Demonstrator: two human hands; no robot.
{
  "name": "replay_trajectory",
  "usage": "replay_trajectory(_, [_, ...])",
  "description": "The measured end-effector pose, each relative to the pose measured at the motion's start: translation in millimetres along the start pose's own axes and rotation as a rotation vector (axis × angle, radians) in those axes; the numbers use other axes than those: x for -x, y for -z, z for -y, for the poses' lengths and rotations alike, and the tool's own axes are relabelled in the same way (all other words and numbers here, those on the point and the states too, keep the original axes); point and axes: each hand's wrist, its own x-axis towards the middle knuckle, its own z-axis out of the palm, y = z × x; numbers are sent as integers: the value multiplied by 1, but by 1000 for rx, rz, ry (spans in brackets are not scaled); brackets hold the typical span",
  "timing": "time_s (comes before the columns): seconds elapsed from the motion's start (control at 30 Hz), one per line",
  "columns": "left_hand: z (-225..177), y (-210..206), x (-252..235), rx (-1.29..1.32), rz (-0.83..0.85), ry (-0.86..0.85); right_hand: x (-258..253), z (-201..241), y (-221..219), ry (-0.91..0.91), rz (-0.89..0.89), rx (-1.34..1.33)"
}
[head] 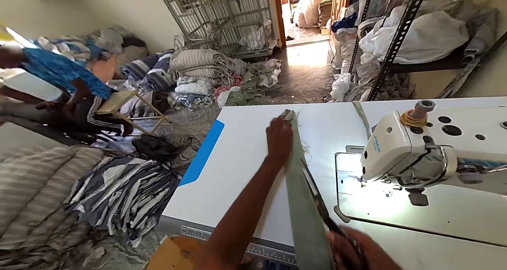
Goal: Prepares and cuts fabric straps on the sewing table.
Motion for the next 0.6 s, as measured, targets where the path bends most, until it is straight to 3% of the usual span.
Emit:
replay_trajectory(0.17, [4,-27,24,-225,189,180,-68,30,16,-139,-109,-291])
replay_trajectory(0.33, [9,-23,13,-297,243,218,-58,26,18,-90,-296,-478])
replay_trajectory(0.43, [18,-26,7,-268,235,236,-27,13,17,-109,-287,-289])
replay_trajectory(0.6, [20,-30,10,-218,240,275,13,17,15,-319,-33,46])
